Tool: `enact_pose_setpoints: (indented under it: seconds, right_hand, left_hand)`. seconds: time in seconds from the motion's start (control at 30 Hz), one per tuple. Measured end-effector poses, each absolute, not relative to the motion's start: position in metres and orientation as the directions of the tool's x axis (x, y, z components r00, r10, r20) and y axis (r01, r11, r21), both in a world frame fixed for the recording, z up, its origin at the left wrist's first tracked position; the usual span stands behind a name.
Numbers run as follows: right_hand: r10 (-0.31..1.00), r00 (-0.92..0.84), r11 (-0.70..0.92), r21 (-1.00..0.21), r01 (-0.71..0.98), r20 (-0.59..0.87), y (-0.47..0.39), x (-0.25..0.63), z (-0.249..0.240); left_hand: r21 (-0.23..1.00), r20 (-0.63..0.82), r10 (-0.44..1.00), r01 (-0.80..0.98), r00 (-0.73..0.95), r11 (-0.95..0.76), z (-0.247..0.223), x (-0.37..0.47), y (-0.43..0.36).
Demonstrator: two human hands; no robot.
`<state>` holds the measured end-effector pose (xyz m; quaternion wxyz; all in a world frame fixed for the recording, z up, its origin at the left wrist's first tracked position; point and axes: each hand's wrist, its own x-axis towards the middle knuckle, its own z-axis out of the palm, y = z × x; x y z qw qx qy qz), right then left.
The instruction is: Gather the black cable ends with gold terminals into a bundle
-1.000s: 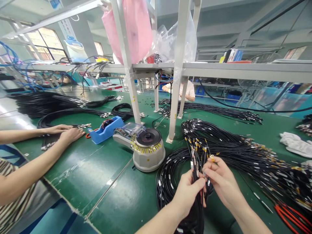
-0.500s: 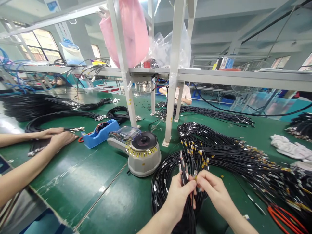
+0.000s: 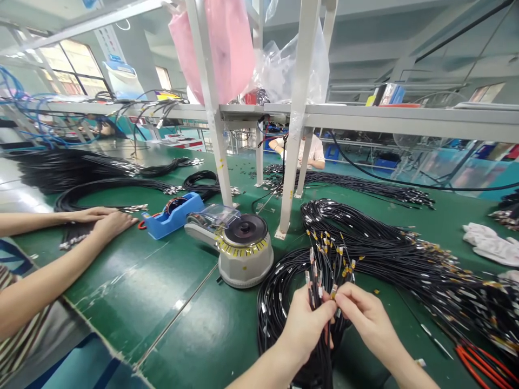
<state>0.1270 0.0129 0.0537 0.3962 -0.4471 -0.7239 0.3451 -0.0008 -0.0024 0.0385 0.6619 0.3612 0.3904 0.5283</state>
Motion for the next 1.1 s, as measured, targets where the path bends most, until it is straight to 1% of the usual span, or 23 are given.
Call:
enact_pose_setpoints:
  seconds: [0.5, 0.63, 0.73, 0.83, 0.9, 0.97, 1.03, 1.1]
  right_hand:
    - [0.915, -0.292, 0.383, -0.824, 0.417, 0.278, 0.016, 0.129, 0.050]
    - [0.905, -0.311, 0.403, -0.824, 0.399, 0.292, 0.013, 0.127, 0.054]
    - [0.901, -0.311, 0.404, -0.846, 0.348, 0.303, 0.011, 0.121, 0.056]
    - [0.917, -0.322, 0.320, -0.917, 0.239, 0.236, 0.010, 0.117, 0.054]
    - [0.920, -0.361, 0.205, -0.973, 0.109, 0.154, 0.011, 0.116, 0.049]
    - [0.916, -0.390, 0.103, -0.995, -0.003, 0.096, 0.013, 0.119, 0.043]
    - [0.937, -0.342, 0.058, -0.998, -0.034, 0.066, 0.017, 0.123, 0.039]
    - [0.966, -0.252, 0.051, -0.998, -0.029, 0.057, 0.020, 0.127, 0.038]
  left_hand:
    - [0.895, -0.136, 0.976, -0.402, 0.167, 0.194, 0.042, -0.002, -0.004]
    - [0.871, -0.122, 0.975, -0.451, 0.186, 0.195, 0.041, -0.004, -0.006]
    - [0.841, -0.114, 0.982, -0.511, 0.149, 0.175, 0.038, -0.002, -0.005]
    - [0.819, -0.109, 0.991, -0.557, 0.083, 0.137, 0.035, 0.003, -0.006]
    - [0.818, -0.063, 0.997, -0.570, 0.048, 0.080, 0.034, 0.004, -0.007]
    - [0.813, -0.025, 1.000, -0.582, 0.002, 0.022, 0.034, 0.003, -0.009]
    - [0.796, -0.019, 0.998, -0.605, -0.054, -0.018, 0.035, 0.001, -0.011]
    - [0.782, -0.026, 0.996, -0.622, -0.081, -0.031, 0.036, -0.001, -0.011]
